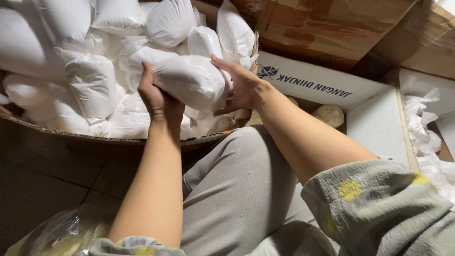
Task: The person sits on the floor and repeatedly picks up white plastic-wrapped packages from a large cardboard box, then places them into a smaller white box. The person handles the packages one at a time, arranging them inside the smaller box.
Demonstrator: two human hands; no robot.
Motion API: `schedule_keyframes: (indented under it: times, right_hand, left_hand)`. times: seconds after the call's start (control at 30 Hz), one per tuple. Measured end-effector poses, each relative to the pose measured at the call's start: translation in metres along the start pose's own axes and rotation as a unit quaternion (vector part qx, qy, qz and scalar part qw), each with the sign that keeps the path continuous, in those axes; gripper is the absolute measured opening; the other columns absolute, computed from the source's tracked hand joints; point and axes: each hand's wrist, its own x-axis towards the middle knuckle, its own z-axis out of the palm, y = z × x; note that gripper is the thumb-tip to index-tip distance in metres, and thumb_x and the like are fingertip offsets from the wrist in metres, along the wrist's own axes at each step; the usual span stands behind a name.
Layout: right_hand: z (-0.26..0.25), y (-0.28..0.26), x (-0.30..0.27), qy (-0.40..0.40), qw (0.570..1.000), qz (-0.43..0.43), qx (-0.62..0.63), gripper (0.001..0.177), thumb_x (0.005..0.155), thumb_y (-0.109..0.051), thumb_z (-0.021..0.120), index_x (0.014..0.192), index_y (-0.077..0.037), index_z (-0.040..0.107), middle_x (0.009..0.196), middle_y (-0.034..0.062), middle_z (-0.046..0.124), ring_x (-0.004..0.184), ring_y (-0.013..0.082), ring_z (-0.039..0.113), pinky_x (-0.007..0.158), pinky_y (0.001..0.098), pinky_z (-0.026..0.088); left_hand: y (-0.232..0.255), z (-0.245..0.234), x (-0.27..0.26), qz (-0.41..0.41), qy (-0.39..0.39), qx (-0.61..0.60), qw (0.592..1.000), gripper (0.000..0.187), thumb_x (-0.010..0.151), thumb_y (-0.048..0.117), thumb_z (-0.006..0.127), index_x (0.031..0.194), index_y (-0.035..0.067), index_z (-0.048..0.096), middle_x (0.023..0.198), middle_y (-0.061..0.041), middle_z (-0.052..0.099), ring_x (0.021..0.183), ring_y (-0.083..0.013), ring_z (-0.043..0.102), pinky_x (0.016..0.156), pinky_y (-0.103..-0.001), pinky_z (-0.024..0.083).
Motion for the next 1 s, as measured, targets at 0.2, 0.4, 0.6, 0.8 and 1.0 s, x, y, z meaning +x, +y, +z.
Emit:
schedule_keyframes:
  times: [0.2,0.4,0.6,0.8,1.0]
  right_hand:
    - [0.000,-0.005,-0.022,-0.061,0.993,-0.051,0.083,0.128,0.053,-0.064,0.083,0.156,-0.023,0.019,0.156,0.0262,0.037,0.141,0.0513,0.042,0.105,0.0802,0.038]
    - [-0.007,-0.008,-0.048,-0.057,0.985,-0.091,0.134,0.113,0.057,-0.042,0.087,0.151,-0.007,0.034,0.145,0.0266,0.050,0.134,0.0481,0.053,0.106,0.0781,0.044]
    - [-0.040,-0.006,-0.085,-0.041,0.962,-0.182,0.199,0.088,0.062,-0.025,0.085,0.140,-0.005,0.049,0.134,0.0184,0.058,0.125,0.0367,0.059,0.108,0.0649,0.049]
    - [-0.100,0.003,-0.133,-0.064,0.922,-0.280,0.259,0.051,0.080,-0.009,0.078,0.127,0.003,0.060,0.122,0.0179,0.067,0.116,0.0322,0.066,0.113,0.0528,0.052]
    - [-0.162,0.026,-0.183,-0.036,0.878,-0.402,0.256,0.037,0.088,0.005,0.067,0.124,0.002,0.059,0.115,0.0153,0.068,0.107,0.0280,0.071,0.101,0.0487,0.060]
  left_hand:
    - [0.008,0.007,-0.007,0.002,-0.082,-0.027,0.996,0.055,0.105,0.047,0.054,0.131,-0.001,0.057,0.127,-0.016,0.065,0.123,-0.0330,0.064,0.112,-0.049,0.052]
    - [0.013,0.048,-0.028,-0.029,-0.087,0.135,0.987,0.078,0.096,0.060,0.057,0.138,-0.005,0.054,0.135,-0.020,0.064,0.128,-0.0324,0.063,0.113,-0.046,0.051]
    - [-0.001,0.112,-0.021,-0.128,-0.141,0.219,0.957,0.092,0.088,0.066,0.065,0.144,-0.005,0.046,0.136,-0.021,0.060,0.124,-0.0307,0.064,0.107,-0.044,0.056]
    - [-0.044,0.175,-0.028,-0.218,-0.092,0.405,0.883,0.098,0.079,0.058,0.079,0.141,-0.005,0.036,0.126,-0.020,0.065,0.112,-0.0270,0.071,0.091,-0.040,0.061]
    - [-0.105,0.218,-0.048,-0.301,-0.138,0.485,0.809,0.104,0.061,0.056,0.084,0.139,-0.001,0.049,0.120,-0.015,0.071,0.103,-0.0229,0.075,0.077,-0.036,0.067]
